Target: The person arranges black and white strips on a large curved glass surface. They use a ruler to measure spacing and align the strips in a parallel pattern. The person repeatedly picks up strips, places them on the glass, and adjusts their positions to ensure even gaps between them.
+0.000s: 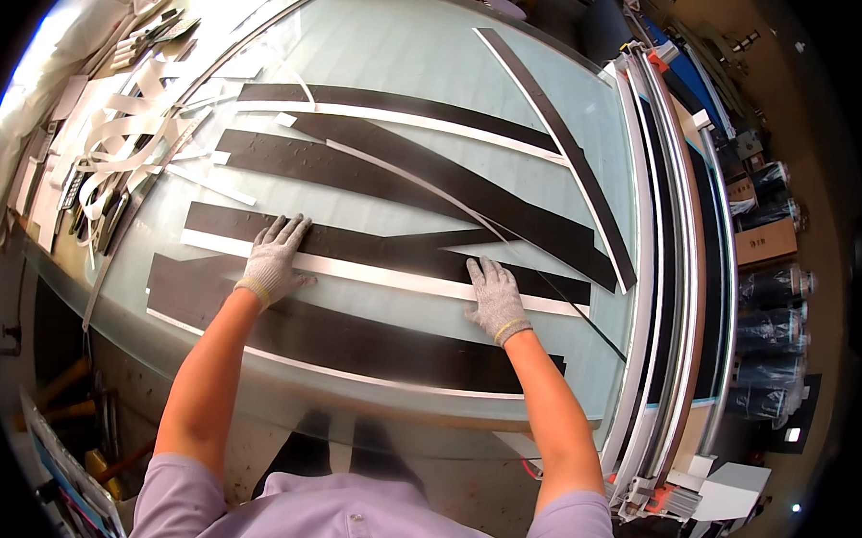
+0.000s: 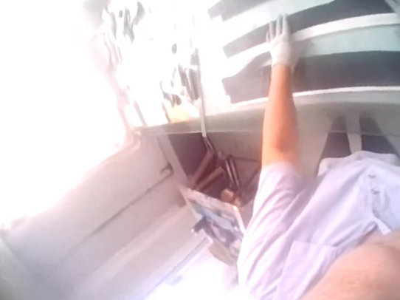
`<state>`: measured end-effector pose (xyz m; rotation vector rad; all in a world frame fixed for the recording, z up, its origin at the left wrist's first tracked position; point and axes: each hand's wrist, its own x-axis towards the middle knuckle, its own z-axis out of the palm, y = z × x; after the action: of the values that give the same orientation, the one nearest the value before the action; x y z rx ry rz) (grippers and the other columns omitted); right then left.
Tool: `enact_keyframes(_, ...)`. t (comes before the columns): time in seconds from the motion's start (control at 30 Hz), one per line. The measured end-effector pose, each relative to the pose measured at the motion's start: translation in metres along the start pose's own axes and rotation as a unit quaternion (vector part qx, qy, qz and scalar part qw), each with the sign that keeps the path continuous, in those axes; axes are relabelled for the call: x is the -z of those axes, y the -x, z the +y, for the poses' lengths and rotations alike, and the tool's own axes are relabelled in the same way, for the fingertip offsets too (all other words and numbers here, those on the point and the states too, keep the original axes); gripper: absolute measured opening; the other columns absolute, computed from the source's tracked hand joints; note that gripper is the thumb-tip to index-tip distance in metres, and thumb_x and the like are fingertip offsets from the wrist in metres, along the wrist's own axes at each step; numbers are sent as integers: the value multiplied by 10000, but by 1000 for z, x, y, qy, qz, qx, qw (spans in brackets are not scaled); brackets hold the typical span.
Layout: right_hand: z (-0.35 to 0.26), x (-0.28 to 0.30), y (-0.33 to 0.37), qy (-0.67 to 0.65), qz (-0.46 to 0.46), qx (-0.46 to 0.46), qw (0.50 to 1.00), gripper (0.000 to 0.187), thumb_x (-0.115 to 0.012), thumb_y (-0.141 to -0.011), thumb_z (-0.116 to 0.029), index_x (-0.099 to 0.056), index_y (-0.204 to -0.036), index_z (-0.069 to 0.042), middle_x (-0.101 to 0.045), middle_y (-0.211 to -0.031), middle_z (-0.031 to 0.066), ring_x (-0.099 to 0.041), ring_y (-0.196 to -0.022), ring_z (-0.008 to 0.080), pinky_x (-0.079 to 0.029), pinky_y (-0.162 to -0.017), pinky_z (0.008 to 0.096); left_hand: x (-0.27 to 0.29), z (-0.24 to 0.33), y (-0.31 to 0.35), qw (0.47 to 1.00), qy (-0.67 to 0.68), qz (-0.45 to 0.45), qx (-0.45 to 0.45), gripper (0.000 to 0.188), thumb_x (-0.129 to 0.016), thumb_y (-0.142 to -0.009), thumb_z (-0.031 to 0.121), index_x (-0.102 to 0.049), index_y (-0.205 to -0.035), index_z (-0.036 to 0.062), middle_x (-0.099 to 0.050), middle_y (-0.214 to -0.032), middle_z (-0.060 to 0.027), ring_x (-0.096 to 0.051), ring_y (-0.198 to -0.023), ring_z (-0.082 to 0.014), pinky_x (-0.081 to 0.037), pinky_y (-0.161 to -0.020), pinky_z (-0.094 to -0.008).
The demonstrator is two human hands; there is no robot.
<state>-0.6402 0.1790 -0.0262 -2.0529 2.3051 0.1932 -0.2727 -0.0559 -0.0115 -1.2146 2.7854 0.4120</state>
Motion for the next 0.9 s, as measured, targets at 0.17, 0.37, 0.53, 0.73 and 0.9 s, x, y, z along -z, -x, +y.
enact_keyframes(0.17,-3,-17,-23,63,135,28,988,759,-723,-813,-213,-449,-1503,-57,-631,-1059,115,-636,-981,265,-487,-915,425,-3,-2,-1,1000,10,2,-4,1127,-893,-715,370,-263,-1621,143,-363,-1642,-78,-298,-1523,-350,-274,-1238,-484)
enact_keyframes(0.37,-6,-18,-43,29,137,-77,987,447,-655,-856,-121,-602,-1300,-120,-677,-955,109,-664,-891,309,-493,-839,434,-13,13,45,972,1,232,34,884,-837,-759,302,-441,-1524,101,-475,-1555,-144,-441,-1427,-351,-345,-1181,-487)
enact_keyframes(0.53,21,1,-39,-126,210,-21,969,178,-622,-879,-82,-690,-1042,-101,-706,-987,99,-668,-936,325,-490,-845,447,-41,30,76,980,-31,192,51,637,-662,-922,486,-572,-1405,82,-561,-1449,-166,-534,-1307,-375,-401,-1097,-512)
enact_keyframes(0.73,-39,106,-45,-137,355,17,925,119,-651,-847,-97,-701,-955,-95,-695,-922,77,-653,-906,310,-478,-821,426,-30,-76,-2,988,61,91,111,473,-640,-945,410,-660,-1268,66,-601,-1386,-223,-553,-1303,-377,-447,-1066,-479)
enact_keyframes(0.9,-39,111,24,-11,360,-55,931,186,-669,-800,-85,-702,-980,-112,-644,-895,71,-615,-895,295,-461,-856,437,9,26,72,989,8,150,13,450,-708,-893,384,-664,-1245,107,-638,-1286,-159,-611,-1156,-384,-495,-966,-504)
